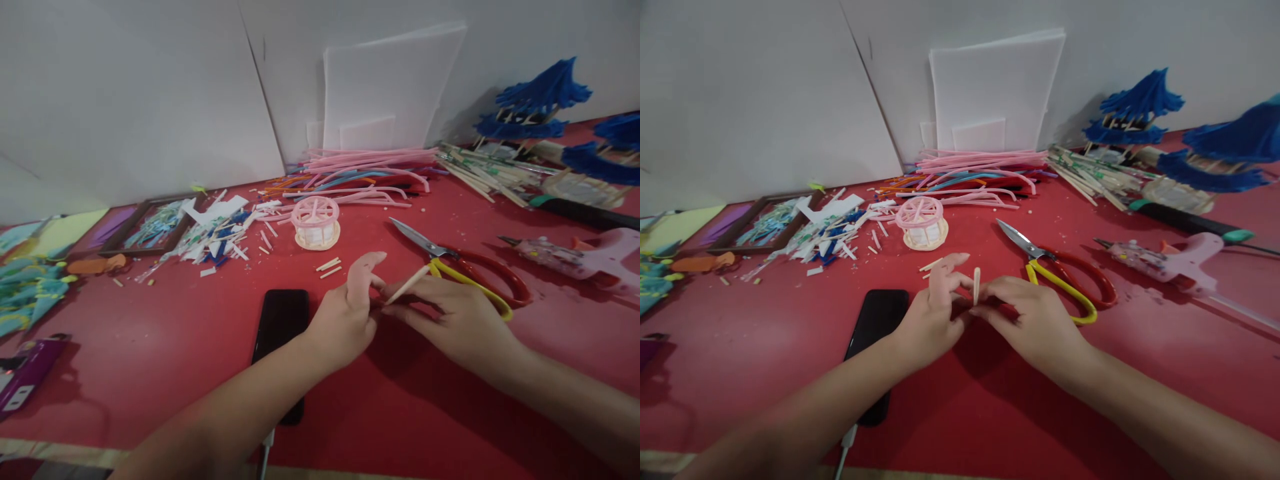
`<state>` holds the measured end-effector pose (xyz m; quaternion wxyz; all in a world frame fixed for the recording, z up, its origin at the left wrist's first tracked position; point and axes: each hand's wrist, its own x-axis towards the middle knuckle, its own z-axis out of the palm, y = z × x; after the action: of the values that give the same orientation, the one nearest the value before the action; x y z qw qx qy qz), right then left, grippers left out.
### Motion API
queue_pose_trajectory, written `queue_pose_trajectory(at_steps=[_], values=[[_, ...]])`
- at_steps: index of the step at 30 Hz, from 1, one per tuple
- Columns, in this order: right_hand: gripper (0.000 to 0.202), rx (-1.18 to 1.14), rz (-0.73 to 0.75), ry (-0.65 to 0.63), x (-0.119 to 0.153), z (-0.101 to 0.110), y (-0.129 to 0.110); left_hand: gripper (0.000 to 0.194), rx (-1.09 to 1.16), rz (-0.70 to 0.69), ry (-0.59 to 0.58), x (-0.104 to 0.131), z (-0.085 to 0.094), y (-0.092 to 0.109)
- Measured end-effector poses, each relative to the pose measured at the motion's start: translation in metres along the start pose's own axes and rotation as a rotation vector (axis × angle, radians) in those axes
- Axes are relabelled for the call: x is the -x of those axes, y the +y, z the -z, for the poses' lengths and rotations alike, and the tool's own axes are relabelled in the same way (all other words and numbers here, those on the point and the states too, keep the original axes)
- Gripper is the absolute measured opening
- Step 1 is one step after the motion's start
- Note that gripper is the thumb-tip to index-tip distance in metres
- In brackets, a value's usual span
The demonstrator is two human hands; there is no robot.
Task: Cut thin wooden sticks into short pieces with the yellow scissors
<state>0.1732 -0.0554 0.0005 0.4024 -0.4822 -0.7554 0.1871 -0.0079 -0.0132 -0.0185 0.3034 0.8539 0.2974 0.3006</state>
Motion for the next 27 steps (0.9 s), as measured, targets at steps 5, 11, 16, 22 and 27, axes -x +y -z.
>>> queue_pose_trajectory(at_steps=[5, 11, 16, 22, 27], values=[[0.022, 0.038, 0.059, 0.014, -0.002, 0.002, -0.002, 0.071, 0.047, 0.048, -0.006, -0.002, 0.001, 0.000], [0.017, 0.008, 0.062, 0.004, -0.002, -0.002, -0.001, 0.075, 0.180, 0.210, -0.016, -0.006, 0.007, 0.006], [0.019, 0.096, 0.138, -0.062, -0.001, 0.014, 0.012, 0.066, 0.165, 0.197, -0.027, -0.008, 0.006, 0.004], [0.029, 0.766, -0.278, -0.136, 0.000, 0.067, 0.051, 0.065, 0.206, 0.252, -0.033, -0.008, 0.004, 0.005], [0.011, 0.826, -0.375, -0.339, 0.008, 0.072, 0.058, 0.057, 0.191, 0.269, -0.021, -0.008, 0.005, 0.007]])
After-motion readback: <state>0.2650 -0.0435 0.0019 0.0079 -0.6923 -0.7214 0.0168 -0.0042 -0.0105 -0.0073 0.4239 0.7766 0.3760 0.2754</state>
